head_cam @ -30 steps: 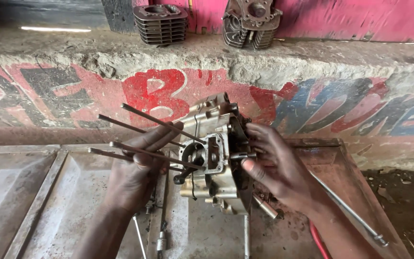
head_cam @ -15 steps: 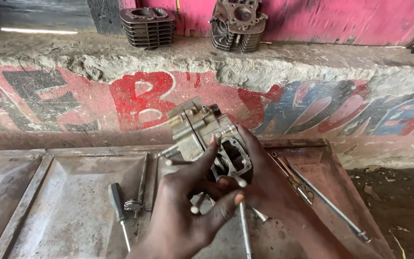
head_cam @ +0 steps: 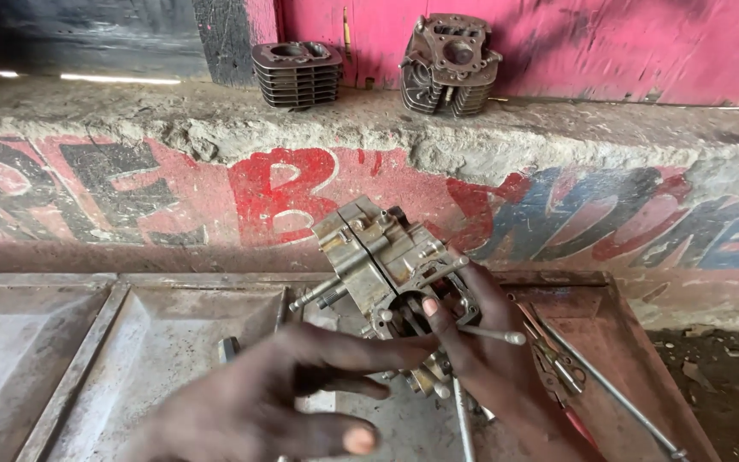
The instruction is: Separating the two halves of a motorcycle engine crankcase using a prying tool and hands.
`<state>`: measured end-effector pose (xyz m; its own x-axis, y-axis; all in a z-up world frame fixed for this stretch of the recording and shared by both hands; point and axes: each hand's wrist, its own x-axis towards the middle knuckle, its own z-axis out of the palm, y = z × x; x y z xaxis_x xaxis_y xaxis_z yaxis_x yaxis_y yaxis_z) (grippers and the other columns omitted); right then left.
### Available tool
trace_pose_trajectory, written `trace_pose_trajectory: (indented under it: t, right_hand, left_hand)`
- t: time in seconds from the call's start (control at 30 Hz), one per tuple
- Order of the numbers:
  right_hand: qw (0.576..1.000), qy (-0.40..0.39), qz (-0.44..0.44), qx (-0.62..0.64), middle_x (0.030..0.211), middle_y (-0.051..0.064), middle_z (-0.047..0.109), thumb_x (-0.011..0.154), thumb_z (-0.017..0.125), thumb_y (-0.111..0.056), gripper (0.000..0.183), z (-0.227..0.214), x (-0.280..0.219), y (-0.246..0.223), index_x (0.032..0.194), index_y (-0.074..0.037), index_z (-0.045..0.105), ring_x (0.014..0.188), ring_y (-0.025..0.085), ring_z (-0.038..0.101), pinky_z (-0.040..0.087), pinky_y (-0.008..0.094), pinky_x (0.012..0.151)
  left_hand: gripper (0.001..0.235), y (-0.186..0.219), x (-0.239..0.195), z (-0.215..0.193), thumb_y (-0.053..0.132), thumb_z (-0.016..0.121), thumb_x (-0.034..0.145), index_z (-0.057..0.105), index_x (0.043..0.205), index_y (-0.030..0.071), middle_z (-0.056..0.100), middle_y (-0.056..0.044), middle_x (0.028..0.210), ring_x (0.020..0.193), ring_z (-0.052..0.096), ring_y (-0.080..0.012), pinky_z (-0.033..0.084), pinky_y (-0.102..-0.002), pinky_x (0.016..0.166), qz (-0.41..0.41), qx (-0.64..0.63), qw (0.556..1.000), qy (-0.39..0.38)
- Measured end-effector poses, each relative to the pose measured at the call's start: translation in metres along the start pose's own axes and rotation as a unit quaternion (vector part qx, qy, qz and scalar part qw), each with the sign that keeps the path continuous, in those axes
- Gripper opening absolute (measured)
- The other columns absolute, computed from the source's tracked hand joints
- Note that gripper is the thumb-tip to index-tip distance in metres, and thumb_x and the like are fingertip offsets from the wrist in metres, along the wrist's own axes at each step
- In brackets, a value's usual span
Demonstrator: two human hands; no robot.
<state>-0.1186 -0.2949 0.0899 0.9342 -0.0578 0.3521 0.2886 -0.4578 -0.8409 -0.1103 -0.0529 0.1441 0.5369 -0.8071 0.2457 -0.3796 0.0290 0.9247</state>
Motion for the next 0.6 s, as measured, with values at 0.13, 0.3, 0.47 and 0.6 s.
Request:
trace_pose_trajectory:
  t: [0.13,0.3,0.47,0.6]
  right_hand:
    - [0.999,0.018,-0.026,-0.019,0.160,0.021,0.043,0.089,0.063,-0.041,0.075,0.002,0.000,0.015,0.149,0.000,0.043,0.148,0.033,0.044,0.034,0.046,0.119]
    - [0.998,0.040,-0.047,-0.031,0.156,0.022,0.049,0.089,0.066,-0.026,0.067,0.005,0.002,0.013,0.146,0.004,0.048,0.145,0.032,0.048,0.038,0.043,0.119]
    - [0.997,0.058,-0.046,-0.034,0.153,0.018,0.054,0.085,0.069,-0.012,0.065,0.006,0.000,0.017,0.145,0.002,0.050,0.141,0.026,0.053,0.040,0.034,0.117]
    - [0.995,0.067,-0.056,-0.037,0.139,0.013,0.067,0.088,0.065,-0.018,0.055,0.008,0.000,0.014,0.139,0.001,0.057,0.132,0.024,0.061,0.044,0.035,0.114]
  left_hand:
    - [0.051,-0.068,0.007,-0.033,0.030,0.061,0.096,0.060,0.136,-0.002,0.071,-0.019,0.134,0.118,0.074,-0.0311,0.057,-0.045,0.105,-0.070,-0.069,0.974,0.204]
    - [0.035,-0.133,0.019,-0.020,0.043,0.054,0.103,0.064,0.106,0.009,0.051,0.001,0.074,0.068,0.049,-0.0141,0.042,-0.031,0.064,-0.338,0.118,0.881,0.308]
    - [0.029,-0.174,0.042,-0.008,0.038,0.062,0.096,0.065,0.088,0.010,0.078,-0.002,0.075,0.071,0.071,-0.0109,0.054,-0.033,0.070,-0.248,0.157,0.907,0.301]
    - [0.041,-0.167,0.041,-0.006,0.042,0.061,0.097,0.061,0.071,0.011,0.067,-0.001,0.062,0.059,0.056,-0.0102,0.048,-0.031,0.062,-0.216,0.127,0.911,0.326]
